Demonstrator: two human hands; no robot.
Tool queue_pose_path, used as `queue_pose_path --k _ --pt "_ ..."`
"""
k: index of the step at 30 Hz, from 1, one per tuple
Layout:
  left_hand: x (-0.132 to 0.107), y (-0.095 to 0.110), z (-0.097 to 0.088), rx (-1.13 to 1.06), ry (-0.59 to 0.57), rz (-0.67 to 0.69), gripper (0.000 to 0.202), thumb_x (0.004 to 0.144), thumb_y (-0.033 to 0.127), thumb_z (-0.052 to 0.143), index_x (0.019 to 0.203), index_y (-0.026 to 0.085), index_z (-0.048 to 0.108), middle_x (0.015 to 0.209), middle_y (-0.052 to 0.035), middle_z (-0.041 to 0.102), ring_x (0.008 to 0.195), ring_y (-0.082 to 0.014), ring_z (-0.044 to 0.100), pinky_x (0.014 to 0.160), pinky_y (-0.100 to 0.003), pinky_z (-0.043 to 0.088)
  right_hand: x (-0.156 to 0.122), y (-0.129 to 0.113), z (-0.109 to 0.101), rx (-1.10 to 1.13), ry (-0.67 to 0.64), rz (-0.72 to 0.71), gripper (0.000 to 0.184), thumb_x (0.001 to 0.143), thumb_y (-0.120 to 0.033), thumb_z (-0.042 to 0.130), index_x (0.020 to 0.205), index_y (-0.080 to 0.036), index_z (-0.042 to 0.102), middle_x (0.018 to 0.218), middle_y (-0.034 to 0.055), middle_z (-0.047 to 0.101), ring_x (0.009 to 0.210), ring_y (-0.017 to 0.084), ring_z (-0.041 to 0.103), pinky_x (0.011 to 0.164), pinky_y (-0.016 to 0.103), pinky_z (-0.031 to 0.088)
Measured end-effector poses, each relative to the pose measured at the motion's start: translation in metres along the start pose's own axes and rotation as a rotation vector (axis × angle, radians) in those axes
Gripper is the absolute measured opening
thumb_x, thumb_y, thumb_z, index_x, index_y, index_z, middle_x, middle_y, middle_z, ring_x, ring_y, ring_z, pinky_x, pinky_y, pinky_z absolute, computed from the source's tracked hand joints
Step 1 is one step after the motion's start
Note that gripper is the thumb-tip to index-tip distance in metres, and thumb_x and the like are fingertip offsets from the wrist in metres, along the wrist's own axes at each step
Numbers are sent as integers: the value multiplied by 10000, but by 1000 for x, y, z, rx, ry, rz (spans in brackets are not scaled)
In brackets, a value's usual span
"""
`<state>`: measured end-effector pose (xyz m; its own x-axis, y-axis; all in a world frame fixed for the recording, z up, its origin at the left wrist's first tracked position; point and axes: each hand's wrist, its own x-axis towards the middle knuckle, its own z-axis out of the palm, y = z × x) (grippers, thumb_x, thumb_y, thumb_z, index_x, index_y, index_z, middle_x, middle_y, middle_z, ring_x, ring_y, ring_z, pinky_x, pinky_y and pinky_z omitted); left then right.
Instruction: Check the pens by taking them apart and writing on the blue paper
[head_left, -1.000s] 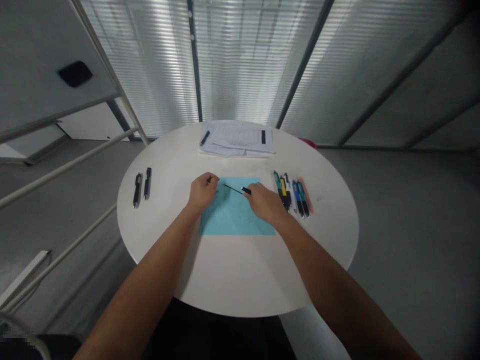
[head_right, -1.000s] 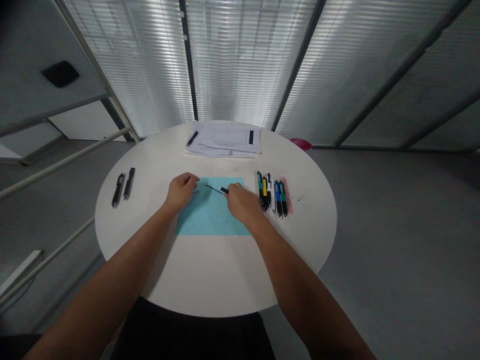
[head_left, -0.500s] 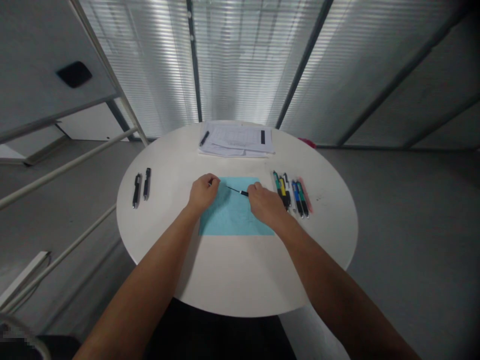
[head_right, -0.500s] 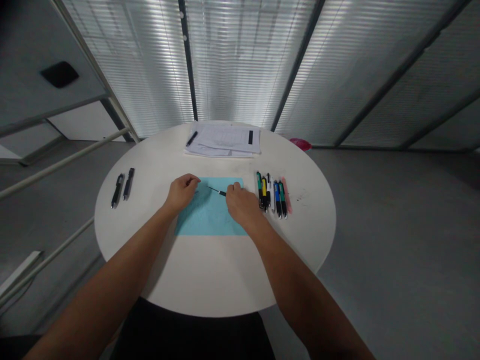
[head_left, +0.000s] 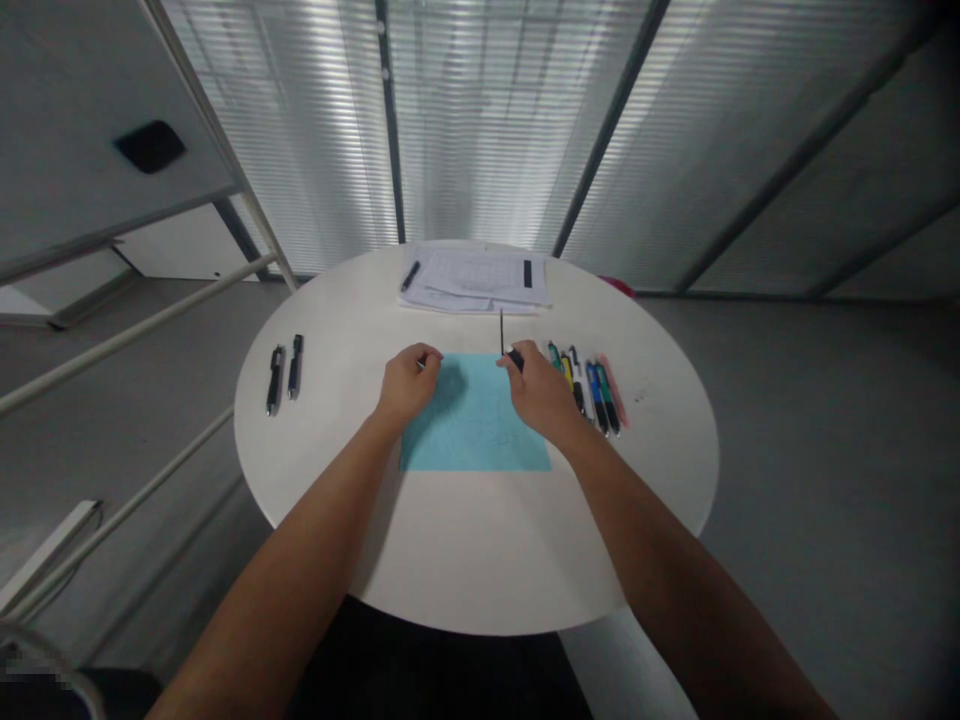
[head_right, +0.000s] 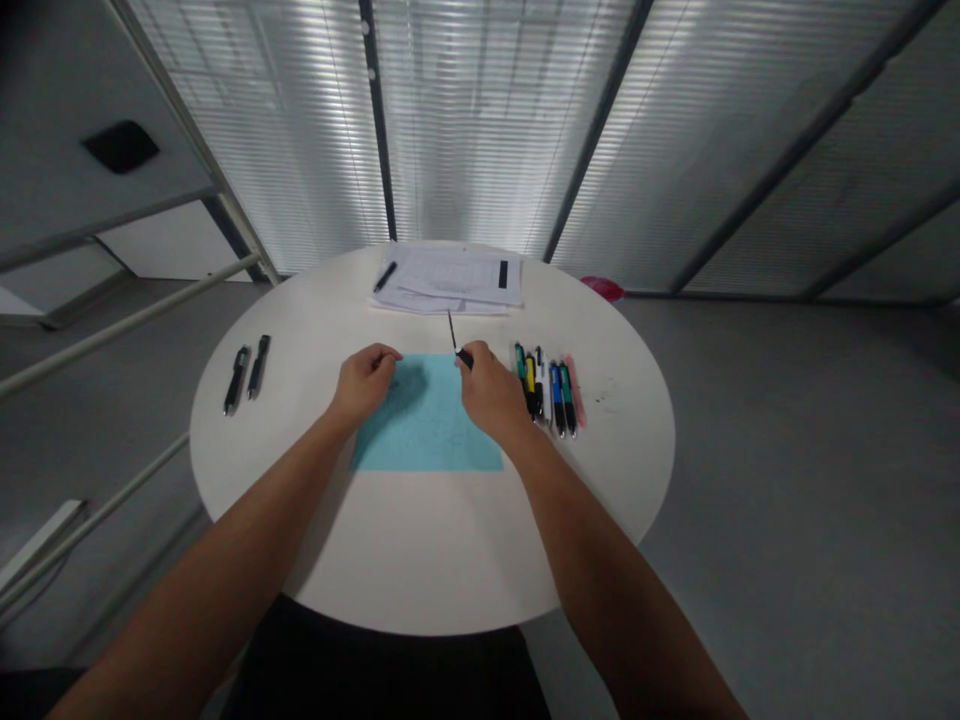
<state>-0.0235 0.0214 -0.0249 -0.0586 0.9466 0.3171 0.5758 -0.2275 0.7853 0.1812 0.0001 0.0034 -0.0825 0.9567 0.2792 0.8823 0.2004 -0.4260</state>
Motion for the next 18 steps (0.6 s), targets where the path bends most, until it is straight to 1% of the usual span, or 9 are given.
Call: queue_pose_path --k 3,6,9,13,15,18 --pt "-2 3 -2 59 20 43 261 823 274 458 876 177 695 774 -42 663 691 -156 562 661 -270 421 -1 -1 1 72 -25 -26 256 963 -350 379 1132 -201 500 1020 82 702 877 236 643 737 323 420" --pt "-4 8 -4 41 18 95 249 823 265 476 891 175 698 804 -45 668 680 -146 551 676 -269 428 -3 -2 1 118 -43 -81 259 956 -352 385 1134 -202 499 1037 80 698 860 217 644 739 312 420" --pt "-6 14 -5 -3 -31 170 243 834 282 503 915 180 709 828 -51 667 697 -145 551 715 -276 441 -5 -2 4 153 -54 -129 258 953 -348 389 1136 -205 501 1042 78 689 883 203 638 758 306 423" --pt "-8 19 -5 -27 -118 300 260 864 349 526 921 203 733 804 -58 654 788 -170 564 796 -303 444 -5 -1 7 178 -87 -185 252 954 -357 387 1100 -205 525 1013 69 682 876 188 623 772 297 423" --pt "-9 20 -4 -53 -137 311 261 867 367 536 916 211 740 797 -59 654 804 -175 566 802 -308 444 -5 -1 8 198 -92 -219 251 954 -361 388 1084 -203 533 1012 65 674 871 181 612 780 293 423" --pt "-9 19 -2 -118 -140 290 245 859 371 557 911 214 738 803 -55 662 787 -167 569 775 -301 448 -5 -1 8 234 -84 -254 251 954 -363 394 1073 -193 536 1010 66 660 877 177 600 794 288 424"
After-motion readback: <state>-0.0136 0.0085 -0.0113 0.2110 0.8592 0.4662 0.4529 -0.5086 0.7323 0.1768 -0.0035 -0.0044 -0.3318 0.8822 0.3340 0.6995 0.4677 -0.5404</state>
